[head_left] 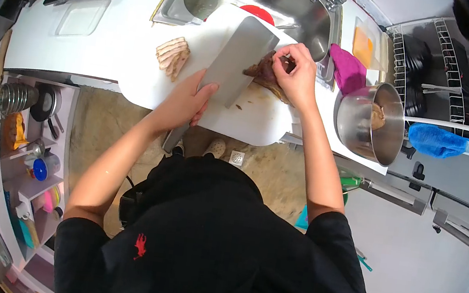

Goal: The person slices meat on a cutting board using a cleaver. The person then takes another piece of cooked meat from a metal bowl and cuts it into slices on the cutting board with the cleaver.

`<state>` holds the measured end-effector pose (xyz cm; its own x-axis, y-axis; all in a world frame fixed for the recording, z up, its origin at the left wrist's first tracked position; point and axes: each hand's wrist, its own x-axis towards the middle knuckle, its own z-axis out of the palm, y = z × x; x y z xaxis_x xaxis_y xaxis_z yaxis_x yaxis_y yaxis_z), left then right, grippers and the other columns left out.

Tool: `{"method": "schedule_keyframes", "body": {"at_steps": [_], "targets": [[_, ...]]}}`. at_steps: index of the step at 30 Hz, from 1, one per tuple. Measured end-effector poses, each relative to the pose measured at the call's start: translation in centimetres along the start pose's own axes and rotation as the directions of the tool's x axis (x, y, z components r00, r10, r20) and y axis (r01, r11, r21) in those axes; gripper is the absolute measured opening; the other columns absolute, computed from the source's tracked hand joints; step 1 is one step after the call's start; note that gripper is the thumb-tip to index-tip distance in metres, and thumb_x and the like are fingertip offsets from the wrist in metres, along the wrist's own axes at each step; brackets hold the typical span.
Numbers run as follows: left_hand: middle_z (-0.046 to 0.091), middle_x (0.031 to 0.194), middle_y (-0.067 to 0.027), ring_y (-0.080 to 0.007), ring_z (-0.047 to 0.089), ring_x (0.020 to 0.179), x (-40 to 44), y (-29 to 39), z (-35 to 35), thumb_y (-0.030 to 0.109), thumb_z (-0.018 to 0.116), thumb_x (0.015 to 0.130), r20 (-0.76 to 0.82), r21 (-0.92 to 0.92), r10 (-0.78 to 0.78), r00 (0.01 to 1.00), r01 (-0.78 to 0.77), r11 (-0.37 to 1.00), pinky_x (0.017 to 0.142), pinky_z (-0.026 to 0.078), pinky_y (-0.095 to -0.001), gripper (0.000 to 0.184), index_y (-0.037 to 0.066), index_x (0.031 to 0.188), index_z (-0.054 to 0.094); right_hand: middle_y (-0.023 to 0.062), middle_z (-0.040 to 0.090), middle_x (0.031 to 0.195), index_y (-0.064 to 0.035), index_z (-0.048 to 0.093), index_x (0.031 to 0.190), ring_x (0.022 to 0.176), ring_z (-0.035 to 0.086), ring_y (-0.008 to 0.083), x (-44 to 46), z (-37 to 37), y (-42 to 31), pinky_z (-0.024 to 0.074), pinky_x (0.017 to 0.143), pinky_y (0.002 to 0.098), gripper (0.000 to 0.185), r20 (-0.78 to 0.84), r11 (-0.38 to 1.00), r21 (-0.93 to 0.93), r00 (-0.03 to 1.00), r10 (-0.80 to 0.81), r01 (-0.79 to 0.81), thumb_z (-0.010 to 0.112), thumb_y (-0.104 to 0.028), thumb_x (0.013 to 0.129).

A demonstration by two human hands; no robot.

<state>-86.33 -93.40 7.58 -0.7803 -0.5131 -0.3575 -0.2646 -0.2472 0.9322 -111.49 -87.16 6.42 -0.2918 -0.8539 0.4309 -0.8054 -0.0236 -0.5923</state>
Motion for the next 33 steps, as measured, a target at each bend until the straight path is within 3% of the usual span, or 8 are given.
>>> {"method": "schedule_keyframes", "body": {"at_steps": [4,10,13,19,22,28,31,33], "targets": [[0.04,0.059,0.001,-0.0083,0.041,0.046,1.0,0.3,0.5,0.025,0.044,0.102,-0.032,0.072,0.006,0.999,-0.004,0.997,0.043,0.039,-0.0261,0.034,0.003,0.127,0.044,0.0056,0.059,0.083,-0.0031,0.064,0.081,0.065,0.054,0.0134,0.0,-0.2,0.3,0.043,0.06,0.0265,0.008,0.003,0.999,0.052,1.0,-0.016,0.016,0.068,0.0,0.075],[0.046,0.053,-0.0033,-0.013,0.045,0.04,4.0,0.9,0.5,0.022,0.048,0.099,-0.052,0.081,0.098,0.994,-0.093,0.992,0.041,0.04,-0.0297,0.026,0.001,0.114,0.048,0.0057,0.06,0.081,-0.0023,0.064,0.08,0.068,0.057,0.0144,0.2,-0.4,-0.3,0.0456,0.063,0.0264,0.007,0.018,0.995,0.071,0.998,0.063,-0.065,0.069,0.0,0.075],[0.049,0.053,-0.0045,-0.0135,0.047,0.04,5.6,0.9,0.3,0.022,0.048,0.098,-0.053,0.112,0.132,0.99,-0.125,0.986,0.041,0.04,-0.0308,0.025,-0.001,0.109,0.049,0.0087,0.059,0.077,-0.0047,0.064,0.077,0.074,0.061,0.0235,0.3,-0.3,-0.4,0.0498,0.066,0.0325,0.007,-0.004,0.994,0.083,0.997,0.071,-0.07,0.068,-0.002,0.072],[0.049,0.053,-0.0052,-0.0152,0.048,0.04,7.0,1.6,-0.5,0.024,0.048,0.098,0.016,0.248,0.219,0.976,-0.216,0.944,0.043,0.041,-0.0308,0.034,-0.006,0.115,0.049,0.0095,0.059,0.076,-0.0037,0.063,0.076,0.075,0.059,0.0262,0.2,0.1,0.2,0.0484,0.068,0.0348,0.007,-0.046,0.999,0.02,0.998,0.046,-0.045,0.068,-0.003,0.071],[0.045,0.057,-0.002,-0.0115,0.045,0.044,5.7,2.0,-0.4,0.027,0.049,0.099,-0.069,0.342,0.109,0.992,-0.079,0.936,0.045,0.04,-0.0284,0.039,-0.002,0.126,0.046,0.0097,0.059,0.076,-0.004,0.063,0.076,0.073,0.058,0.0253,0.1,0.2,0.1,0.0476,0.066,0.0345,0.007,-0.064,0.999,0.03,0.997,0.036,-0.034,0.068,-0.004,0.071],[0.047,0.06,-0.0029,-0.0109,0.045,0.044,0.9,1.8,-0.7,0.026,0.049,0.1,-0.101,0.414,0.063,0.993,-0.016,0.91,0.044,0.04,-0.028,0.045,-0.003,0.133,0.043,0.0096,0.058,0.077,-0.0029,0.064,0.077,0.066,0.059,0.0224,-0.3,0.1,-0.1,0.048,0.062,0.0326,0.007,-0.104,0.998,0.02,0.993,0.058,-0.057,0.069,-0.004,0.072],[0.055,0.064,-0.0098,-0.0177,0.053,0.047,1.1,0.9,-0.3,0.028,0.049,0.099,-0.108,0.378,0.085,0.99,-0.038,0.925,0.047,0.045,-0.0344,0.043,-0.004,0.128,0.047,0.0094,0.06,0.078,-0.0024,0.065,0.077,0.065,0.061,0.02,-0.3,0.0,-0.3,0.0495,0.062,0.0304,0.007,-0.102,0.997,0.055,0.992,0.068,-0.063,0.07,-0.004,0.073],[0.056,0.065,-0.0109,-0.018,0.054,0.047,2.1,0.2,0.1,0.027,0.05,0.099,-0.116,0.463,0.234,0.965,-0.157,0.872,0.047,0.045,-0.0346,0.041,-0.005,0.124,0.048,0.0093,0.061,0.079,-0.0021,0.065,0.078,0.065,0.063,0.0188,-0.4,-0.2,-0.3,0.0506,0.062,0.0292,0.007,-0.098,0.995,0.062,0.992,0.085,-0.079,0.07,-0.004,0.073]]}}
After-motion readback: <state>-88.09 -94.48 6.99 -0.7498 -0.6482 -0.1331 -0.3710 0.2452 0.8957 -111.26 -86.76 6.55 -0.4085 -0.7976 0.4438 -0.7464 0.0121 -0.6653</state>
